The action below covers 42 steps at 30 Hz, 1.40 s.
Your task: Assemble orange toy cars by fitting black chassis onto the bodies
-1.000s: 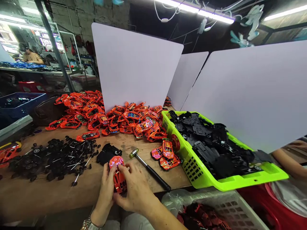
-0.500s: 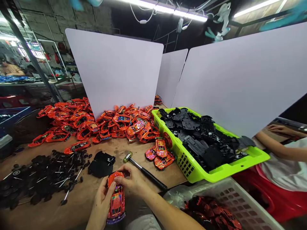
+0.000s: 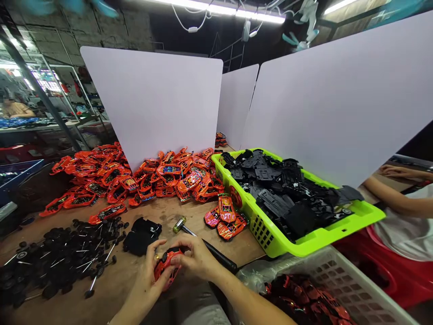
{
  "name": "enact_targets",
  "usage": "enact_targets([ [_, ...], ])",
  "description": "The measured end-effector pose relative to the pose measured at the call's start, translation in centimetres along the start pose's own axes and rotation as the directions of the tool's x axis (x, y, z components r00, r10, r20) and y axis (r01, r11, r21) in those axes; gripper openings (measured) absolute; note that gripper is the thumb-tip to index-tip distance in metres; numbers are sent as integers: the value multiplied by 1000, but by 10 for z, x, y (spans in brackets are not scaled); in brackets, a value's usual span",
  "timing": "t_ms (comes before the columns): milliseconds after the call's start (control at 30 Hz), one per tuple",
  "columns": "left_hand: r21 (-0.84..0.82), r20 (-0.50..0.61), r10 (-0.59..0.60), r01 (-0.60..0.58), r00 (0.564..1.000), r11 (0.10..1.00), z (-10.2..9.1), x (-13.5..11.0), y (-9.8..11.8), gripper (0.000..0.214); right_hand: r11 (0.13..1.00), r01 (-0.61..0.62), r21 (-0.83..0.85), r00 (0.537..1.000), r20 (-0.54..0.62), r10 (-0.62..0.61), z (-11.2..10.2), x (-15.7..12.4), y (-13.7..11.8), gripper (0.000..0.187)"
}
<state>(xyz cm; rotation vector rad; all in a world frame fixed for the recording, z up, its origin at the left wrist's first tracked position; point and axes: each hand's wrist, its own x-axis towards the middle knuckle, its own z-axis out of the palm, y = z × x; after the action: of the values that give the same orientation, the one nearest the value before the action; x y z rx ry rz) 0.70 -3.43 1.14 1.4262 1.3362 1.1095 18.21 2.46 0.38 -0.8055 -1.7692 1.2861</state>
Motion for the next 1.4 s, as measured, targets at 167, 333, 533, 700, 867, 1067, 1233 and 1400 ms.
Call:
enact_targets([
  [167,58,-82,-23,28,996,998,-19,-2,-18,40,937,-84,340,979,-145,141,9,-13,29,47],
  [333,36,-181,-102,111,978,993,-12,-10,-36,41,994,-59,93,994,-89,67,15,-14,29,47],
  [533,1,-162,-84,86,983,996,1,-8,-41,39,988,-52,-144,999,-22,49,15,2,24,37],
  [700,12,-208,-51,55,977,998,1,-7,-43,38,989,7,-147,999,46,0,7,7,23,49],
  [867,42,-157,-6,13,988,999,-1,-5,-49,35,969,104,-224,991,102,-83,7,9,19,28],
  [1067,67,-204,2,12,979,998,-1,-2,-50,36,953,93,-287,996,14,-93,9,7,18,22],
  [1233,-36,-473,42,-68,880,997,11,-4,-54,60,993,-27,118,984,-171,47,31,0,26,36],
  [1400,-205,-438,-46,-50,898,978,13,-19,-58,56,757,-64,651,945,-204,255,78,-19,33,51],
])
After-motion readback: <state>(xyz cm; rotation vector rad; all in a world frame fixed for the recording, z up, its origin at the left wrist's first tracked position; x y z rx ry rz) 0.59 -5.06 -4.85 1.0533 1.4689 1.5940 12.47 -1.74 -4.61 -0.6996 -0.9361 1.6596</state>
